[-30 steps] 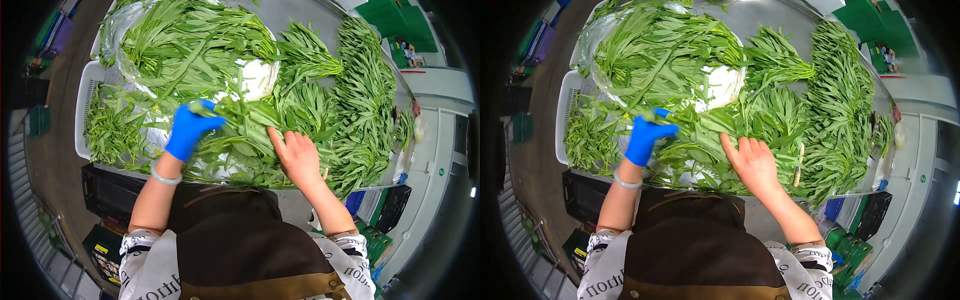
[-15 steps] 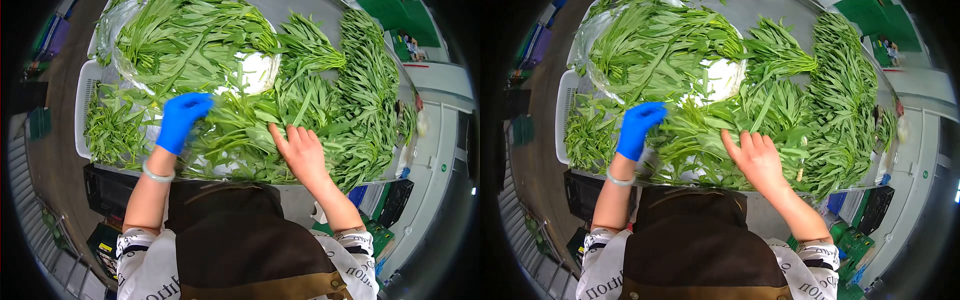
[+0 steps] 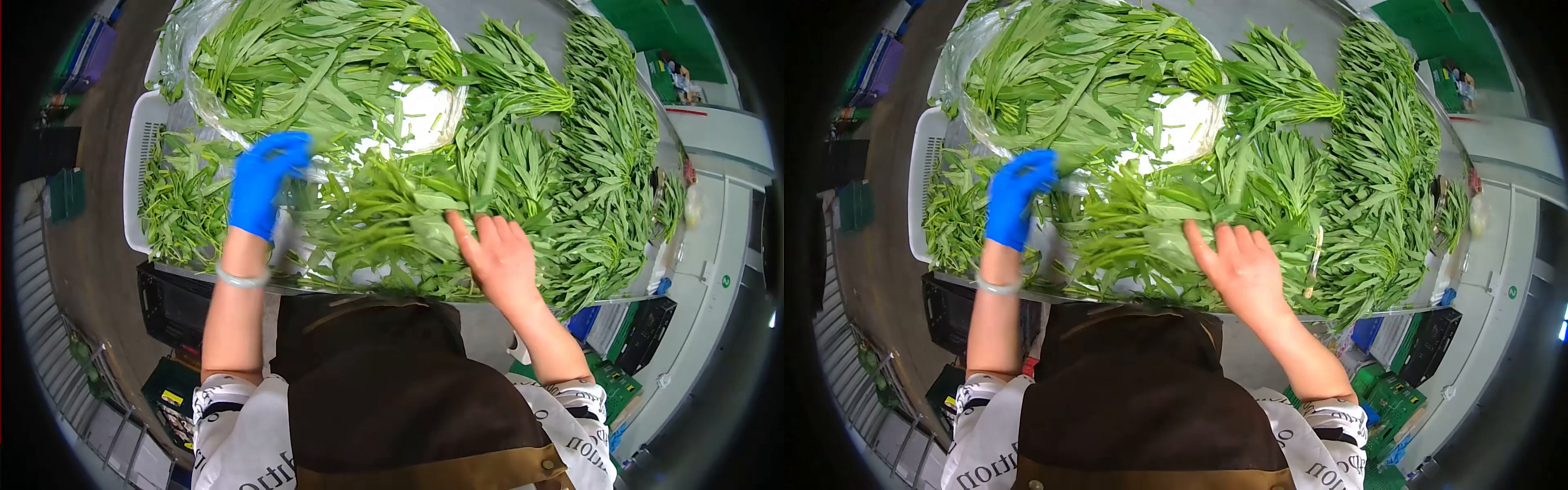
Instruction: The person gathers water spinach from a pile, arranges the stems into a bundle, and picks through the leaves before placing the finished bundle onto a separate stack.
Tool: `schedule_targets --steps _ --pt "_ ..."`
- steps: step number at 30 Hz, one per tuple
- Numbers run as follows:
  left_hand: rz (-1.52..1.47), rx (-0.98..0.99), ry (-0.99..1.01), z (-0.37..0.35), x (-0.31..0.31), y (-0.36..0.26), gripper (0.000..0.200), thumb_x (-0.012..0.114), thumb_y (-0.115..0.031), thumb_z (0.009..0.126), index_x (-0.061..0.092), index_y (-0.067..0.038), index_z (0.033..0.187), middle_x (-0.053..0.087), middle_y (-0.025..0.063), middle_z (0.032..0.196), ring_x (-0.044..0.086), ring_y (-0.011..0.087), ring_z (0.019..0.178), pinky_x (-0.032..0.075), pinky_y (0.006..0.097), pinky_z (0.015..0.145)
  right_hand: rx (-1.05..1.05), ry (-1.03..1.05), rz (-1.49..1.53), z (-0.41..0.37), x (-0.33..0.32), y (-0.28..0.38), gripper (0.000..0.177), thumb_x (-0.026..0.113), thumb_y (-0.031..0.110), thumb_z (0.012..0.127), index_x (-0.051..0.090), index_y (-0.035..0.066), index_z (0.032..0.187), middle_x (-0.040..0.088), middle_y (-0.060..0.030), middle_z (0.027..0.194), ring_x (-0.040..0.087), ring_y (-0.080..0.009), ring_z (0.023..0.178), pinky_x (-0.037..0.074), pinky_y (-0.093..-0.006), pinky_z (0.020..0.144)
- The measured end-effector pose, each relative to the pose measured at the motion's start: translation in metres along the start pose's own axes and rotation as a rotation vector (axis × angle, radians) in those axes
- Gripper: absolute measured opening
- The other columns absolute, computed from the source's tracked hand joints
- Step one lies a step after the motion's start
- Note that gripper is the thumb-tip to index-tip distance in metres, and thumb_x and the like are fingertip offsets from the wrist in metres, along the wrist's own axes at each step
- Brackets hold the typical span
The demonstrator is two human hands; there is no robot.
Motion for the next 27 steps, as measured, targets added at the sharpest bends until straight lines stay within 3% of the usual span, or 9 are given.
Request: schedule_targets --steps 4,8,13,17,20,22,23,26,27 --pt "-0.138 0.118 -0.111 0.011 -0.051 -0.014 0.025 0.065 -0.009 0.082 0.065 0.0 0.105 0.066 0.0063 0.095 0.06 0.0116 0.083 0.046 0.0257 0.077 0.059 -0.038 -0.018 -0.01 -0.001 -0.014 0.061 0.058 0.002 0.064 0.054 0.009 0.125 0.057 -0.0118 0.091 0.055 -0.0243 0.073 0.044 -0.0349 0.061" --pt "0.203 0.046 0.528 -0.035 0.045 -0.005 0.07 0.067 0.001 0.075 0.041 -0.007 0.139 0.054 0.0093 0.125 0.055 0.0142 0.107 0.04 0.0287 0.098 0.113 -0.119 0.02 0.0 0.007 -0.005 0.059 0.058 0.005 0.067 0.051 0.012 0.125 0.049 -0.0053 0.073 0.051 -0.02 0.065 0.041 -0.0326 0.056" --pt "0.209 0.127 0.113 -0.025 0.047 0.005 0.024 0.066 -0.011 0.084 0.068 -0.008 0.108 0.065 0.0005 0.094 0.051 0.0046 0.057 0.044 0.0206 0.05 0.151 -0.015 0.151 0.001 0.015 -0.001 0.063 0.063 0.001 0.06 0.055 0.007 0.122 0.049 -0.0076 0.071 0.054 -0.0235 0.064 0.044 -0.0345 0.056" --pt "0.14 0.181 -0.255 0.004 -0.04 -0.023 0.02 0.063 -0.013 0.087 0.069 -0.005 0.104 0.069 0.0045 0.098 0.06 0.0071 0.079 0.048 0.0206 0.069 0.289 0.039 0.265 -0.022 0.015 -0.016 0.073 0.067 -0.004 0.05 0.055 0.005 0.121 0.053 -0.0096 0.075 0.059 -0.0269 0.068 0.048 -0.0367 0.06" --pt "0.205 0.133 -0.059 -0.002 -0.021 -0.032 0.025 0.065 -0.015 0.086 0.066 -0.004 0.109 0.068 0.0049 0.101 0.06 0.008 0.081 0.048 0.0219 0.075 0.32 0.035 0.288 -0.026 0.019 -0.013 0.073 0.068 -0.004 0.05 0.054 0.005 0.121 0.053 -0.0099 0.076 0.058 -0.0279 0.068 0.049 -0.0371 0.061" --pt "0.241 0.106 0.322 -0.01 0.029 -0.006 0.051 0.074 -0.018 0.077 0.057 -0.006 0.123 0.064 0.0046 0.109 0.06 0.0119 0.087 0.049 0.0271 0.082 0.304 0.02 0.346 -0.018 0.023 -0.009 0.075 0.069 -0.004 0.049 0.053 0.004 0.122 0.053 -0.0105 0.076 0.058 -0.0291 0.069 0.049 -0.0375 0.062" --pt "0.191 0.153 0.365 -0.03 0.059 -0.005 0.052 0.067 0.001 0.077 0.055 -0.007 0.127 0.06 0.0034 0.107 0.056 0.0101 0.094 0.046 0.027 0.089 0.291 0.007 0.382 -0.012 0.022 -0.004 0.075 0.069 -0.004 0.049 0.052 0.004 0.122 0.053 -0.0105 0.076 0.058 -0.029 0.069 0.049 -0.0376 0.062" --pt "0.469 0.052 0.342 -0.025 0.081 0.026 0.045 0.066 0.002 0.077 0.06 -0.006 0.12 0.064 0.0037 0.098 0.058 0.0091 0.082 0.049 0.0248 0.078 0.3 0.055 0.472 -0.01 0.025 -0.002 0.073 0.07 -0.003 0.053 0.051 0.004 0.123 0.059 -0.0137 0.088 0.061 -0.0317 0.079 0.05 -0.0387 0.067" --pt "0.256 0.072 0.308 -0.011 0.068 0.017 0.038 0.064 0.001 0.078 0.062 -0.004 0.116 0.065 0.0039 0.096 0.058 0.0096 0.079 0.049 0.0248 0.075 0.33 0.068 0.527 -0.015 0.024 -0.006 0.072 0.07 -0.003 0.054 0.051 0.005 0.123 0.061 -0.0151 0.093 0.062 -0.0329 0.083 0.051 -0.039 0.069"
Point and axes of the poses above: each hand's wrist, its own z-axis towards the middle knuckle, its own x-axis out of the palm, y = z × x, the point moved 7 cm from there along z, towards the middle knuckle
